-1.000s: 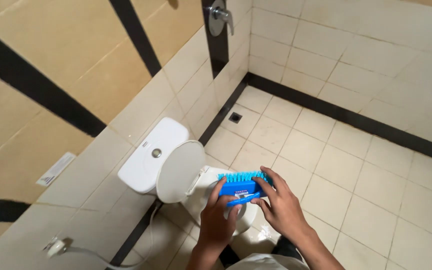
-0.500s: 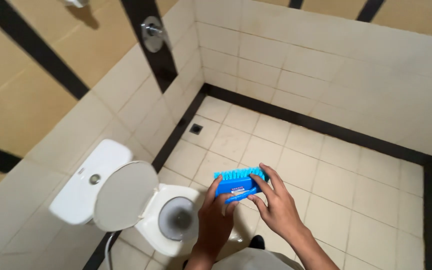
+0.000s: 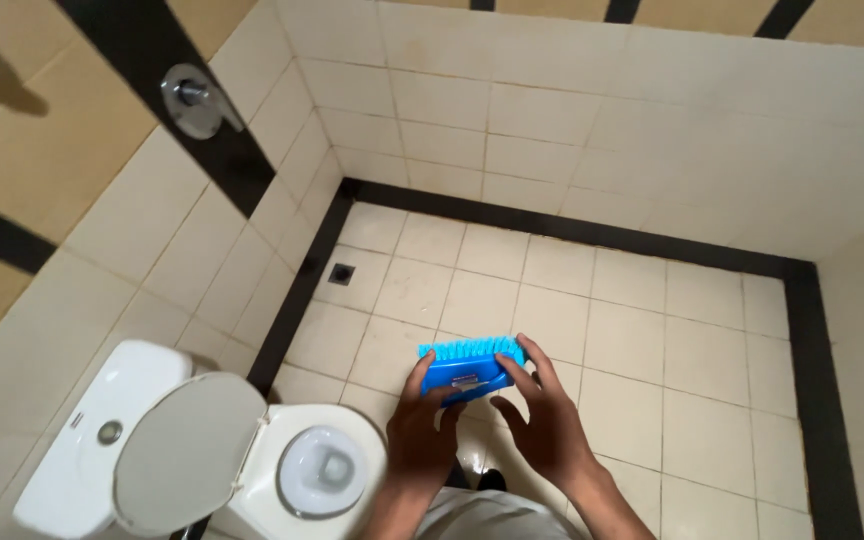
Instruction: The person uses a blue scrub brush to clean the tiled walls of a bathroom. They scrub the wall above the toilet, the wall near the door hinge, and the wall above the sink.
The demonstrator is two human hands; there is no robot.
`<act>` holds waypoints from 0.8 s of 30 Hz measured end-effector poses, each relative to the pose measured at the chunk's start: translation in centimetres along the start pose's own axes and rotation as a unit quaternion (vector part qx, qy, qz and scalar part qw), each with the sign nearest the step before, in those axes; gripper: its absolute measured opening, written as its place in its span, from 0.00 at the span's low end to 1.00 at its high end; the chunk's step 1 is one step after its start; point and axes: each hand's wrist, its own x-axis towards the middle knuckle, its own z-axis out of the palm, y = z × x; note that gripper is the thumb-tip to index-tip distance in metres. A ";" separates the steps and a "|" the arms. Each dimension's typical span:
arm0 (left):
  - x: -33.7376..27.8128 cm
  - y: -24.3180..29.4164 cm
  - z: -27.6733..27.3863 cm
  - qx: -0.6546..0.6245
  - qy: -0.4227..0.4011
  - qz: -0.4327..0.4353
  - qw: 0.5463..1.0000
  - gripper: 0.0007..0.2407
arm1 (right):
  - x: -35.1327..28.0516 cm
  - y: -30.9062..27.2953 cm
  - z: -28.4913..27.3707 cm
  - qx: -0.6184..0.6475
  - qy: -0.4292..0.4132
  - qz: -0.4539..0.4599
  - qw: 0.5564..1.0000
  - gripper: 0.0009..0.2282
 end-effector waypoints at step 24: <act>16.0 -1.9 2.1 -0.051 0.000 0.075 0.996 0.07 | 13.8 0.9 0.1 -0.035 0.144 -0.115 0.982 0.16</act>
